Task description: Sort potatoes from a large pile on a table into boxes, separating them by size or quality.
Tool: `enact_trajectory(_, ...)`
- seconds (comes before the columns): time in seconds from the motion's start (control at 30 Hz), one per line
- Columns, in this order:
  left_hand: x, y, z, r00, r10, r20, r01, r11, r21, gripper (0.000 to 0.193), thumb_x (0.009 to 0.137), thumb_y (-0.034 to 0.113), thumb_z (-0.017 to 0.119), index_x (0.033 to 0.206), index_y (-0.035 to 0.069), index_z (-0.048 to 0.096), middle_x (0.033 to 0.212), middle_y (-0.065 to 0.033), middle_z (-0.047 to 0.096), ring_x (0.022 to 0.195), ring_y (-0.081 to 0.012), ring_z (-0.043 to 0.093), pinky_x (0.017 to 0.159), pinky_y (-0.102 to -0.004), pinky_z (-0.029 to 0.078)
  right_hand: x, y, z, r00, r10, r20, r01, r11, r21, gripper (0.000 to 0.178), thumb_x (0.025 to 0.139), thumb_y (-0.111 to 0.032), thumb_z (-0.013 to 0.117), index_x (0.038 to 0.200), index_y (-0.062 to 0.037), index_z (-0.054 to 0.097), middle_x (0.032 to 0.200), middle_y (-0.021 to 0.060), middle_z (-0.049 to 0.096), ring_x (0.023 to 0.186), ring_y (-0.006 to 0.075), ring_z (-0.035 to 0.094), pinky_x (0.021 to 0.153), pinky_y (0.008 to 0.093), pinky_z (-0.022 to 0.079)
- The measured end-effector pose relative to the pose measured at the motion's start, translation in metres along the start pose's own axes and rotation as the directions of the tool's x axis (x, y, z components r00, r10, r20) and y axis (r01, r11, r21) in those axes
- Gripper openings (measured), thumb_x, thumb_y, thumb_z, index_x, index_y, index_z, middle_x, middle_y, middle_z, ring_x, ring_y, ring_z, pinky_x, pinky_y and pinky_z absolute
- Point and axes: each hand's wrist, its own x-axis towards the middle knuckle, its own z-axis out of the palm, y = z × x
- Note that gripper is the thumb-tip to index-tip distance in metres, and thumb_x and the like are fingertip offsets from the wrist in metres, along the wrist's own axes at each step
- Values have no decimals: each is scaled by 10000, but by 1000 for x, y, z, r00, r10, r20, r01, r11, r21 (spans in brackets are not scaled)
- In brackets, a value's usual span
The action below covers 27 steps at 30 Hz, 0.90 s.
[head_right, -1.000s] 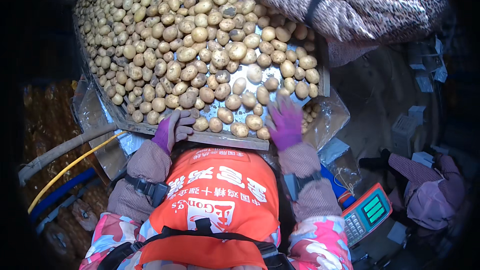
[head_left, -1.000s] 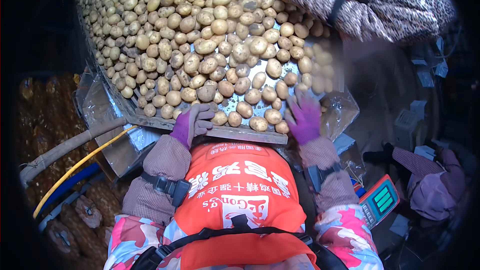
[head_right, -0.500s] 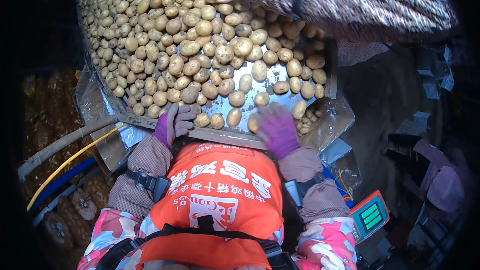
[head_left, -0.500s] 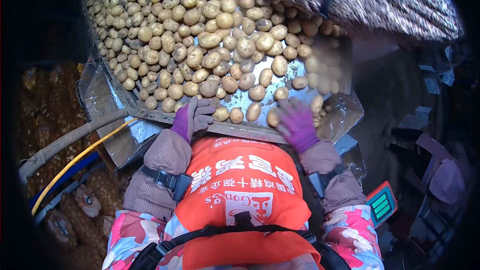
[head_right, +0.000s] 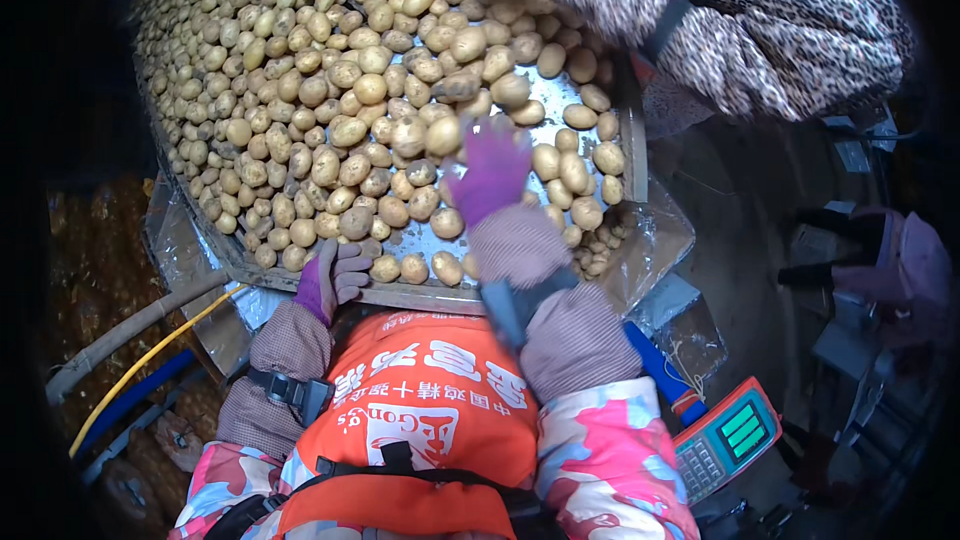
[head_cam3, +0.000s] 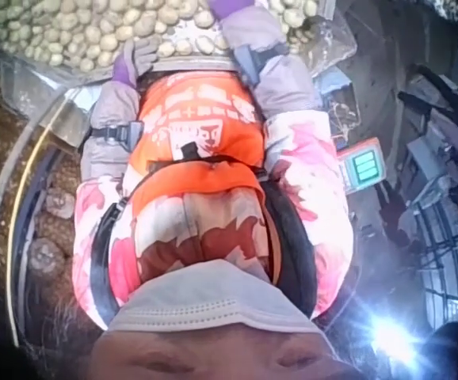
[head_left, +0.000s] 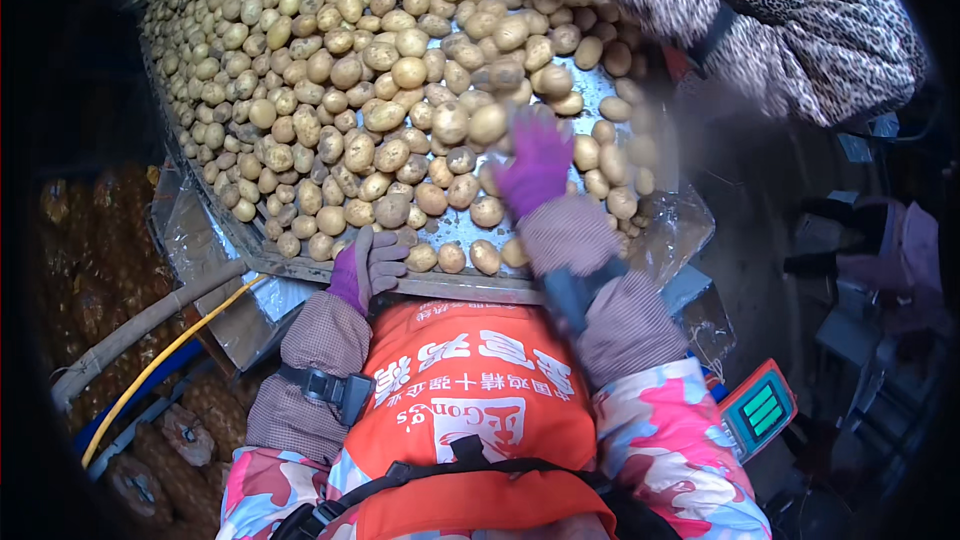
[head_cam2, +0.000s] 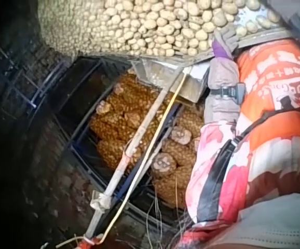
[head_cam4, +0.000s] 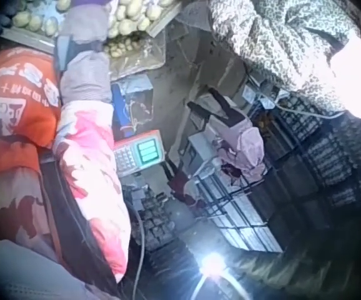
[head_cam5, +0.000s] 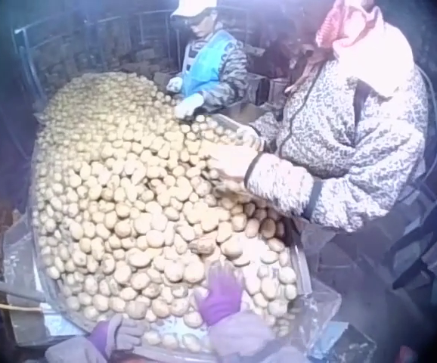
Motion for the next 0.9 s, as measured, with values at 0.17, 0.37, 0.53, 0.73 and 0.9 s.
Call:
enact_trajectory(0.17,9,6,-1,999,-6,37,6,1000,9,601,952,549,450,1200,6,526,995,-137,682,676,-189,660,516,-267,537,-55,18,-73,978,150,143,-199,489,849,426,824,-261,586,1219,-99,589,1298,133,503,1269,328,418,1113,548,218)
enact_trajectory(0.37,5,6,2,1000,-5,10,5,1000,8,578,931,571,476,1140,40,560,931,-100,694,653,-174,653,529,-277,533,-59,99,-49,961,274,-19,-212,782,586,323,859,-181,520,1166,-121,601,1120,107,594,1004,311,569,873,488,384)
enact_trajectory(0.53,0,9,5,1000,-12,8,12,1000,16,572,944,557,460,1146,30,555,944,-107,694,673,-183,667,540,-271,543,-24,102,-6,871,155,465,-463,573,676,376,891,-207,551,1253,-110,523,1061,80,613,962,250,597,813,420,445)
enact_trajectory(0.73,5,2,-2,998,7,63,-8,1000,11,623,951,561,440,1214,4,528,1018,-123,675,729,-199,669,588,-291,545,-13,103,38,914,-55,401,-188,820,540,473,896,-180,588,1341,-102,450,1086,100,624,955,214,622,769,324,527)
enact_trajectory(0.9,8,-9,-9,902,29,431,99,957,-271,562,977,492,439,1306,39,494,1150,-133,638,961,-235,655,795,-358,551,-7,87,-79,925,206,318,-339,72,938,552,706,-258,757,1218,-104,616,959,151,664,932,287,647,838,418,493)
